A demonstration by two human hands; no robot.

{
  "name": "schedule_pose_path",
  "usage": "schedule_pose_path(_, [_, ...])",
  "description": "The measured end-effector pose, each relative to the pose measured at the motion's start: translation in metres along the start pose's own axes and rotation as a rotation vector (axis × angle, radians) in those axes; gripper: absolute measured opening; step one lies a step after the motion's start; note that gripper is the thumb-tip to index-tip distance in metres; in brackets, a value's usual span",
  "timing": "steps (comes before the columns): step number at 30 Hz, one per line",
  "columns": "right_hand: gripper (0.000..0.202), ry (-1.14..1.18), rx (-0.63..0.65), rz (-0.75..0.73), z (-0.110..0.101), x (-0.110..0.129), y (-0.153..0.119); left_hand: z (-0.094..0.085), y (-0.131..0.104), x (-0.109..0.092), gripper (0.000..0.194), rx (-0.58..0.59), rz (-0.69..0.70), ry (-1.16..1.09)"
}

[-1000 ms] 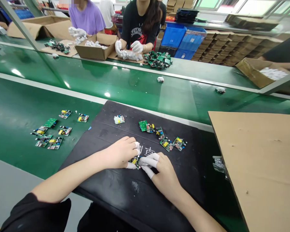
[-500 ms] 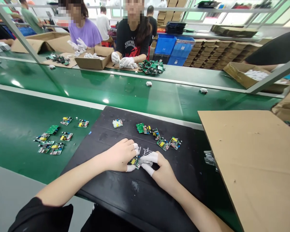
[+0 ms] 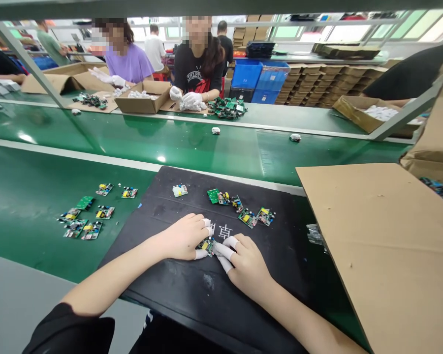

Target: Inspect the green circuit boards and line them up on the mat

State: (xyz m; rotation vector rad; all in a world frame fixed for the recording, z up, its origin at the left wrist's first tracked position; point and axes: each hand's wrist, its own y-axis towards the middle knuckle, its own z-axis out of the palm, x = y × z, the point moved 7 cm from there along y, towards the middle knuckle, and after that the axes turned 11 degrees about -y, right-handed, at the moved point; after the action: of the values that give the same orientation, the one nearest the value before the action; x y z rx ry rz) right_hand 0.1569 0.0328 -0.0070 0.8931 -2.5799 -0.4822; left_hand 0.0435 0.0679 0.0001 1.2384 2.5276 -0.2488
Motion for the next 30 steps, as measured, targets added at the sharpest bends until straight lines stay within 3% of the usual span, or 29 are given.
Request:
schedule_pose_path(5, [0.018, 0.184, 0.042, 0.087, 0.002, -0.008, 0.004, 0.000, 0.000, -0.001, 0.020, 0.022, -0.016, 0.011])
schedule_pose_path(10, [0.013, 0.682, -0.001, 0.500, 0.003, -0.044, 0.005, 0.002, 0.000, 0.000, 0.021, 0.020, -0.012, 0.041])
schedule_pose_path(12, [0.017, 0.767, -0.035, 0.586, 0.003, -0.050, 0.002, 0.002, 0.000, 0.001, 0.022, 0.015, -0.003, 0.039])
schedule_pose_path(15, [0.013, 0.695, -0.061, 0.516, -0.002, -0.046, 0.002, 0.004, 0.000, 0.004, 0.023, 0.020, 0.002, 0.025])
schedule_pose_path(20, [0.016, 0.298, -0.015, 0.131, -0.002, -0.014, 0.006, 0.005, 0.000, 0.006, 0.026, 0.040, -0.021, 0.020])
schedule_pose_path(24, [0.020, 0.016, 0.016, 0.020, 0.005, -0.001, 0.002, 0.003, 0.001, 0.004, 0.027, 0.037, -0.019, 0.017])
schedule_pose_path(27, [0.021, 0.126, 0.031, 0.050, 0.005, -0.005, 0.003, 0.001, 0.002, 0.004, 0.027, 0.024, -0.007, 0.008])
schedule_pose_path(30, [0.015, 0.497, 0.034, 0.269, 0.006, -0.026, 0.006, 0.000, 0.001, 0.004, 0.027, 0.005, -0.001, 0.013])
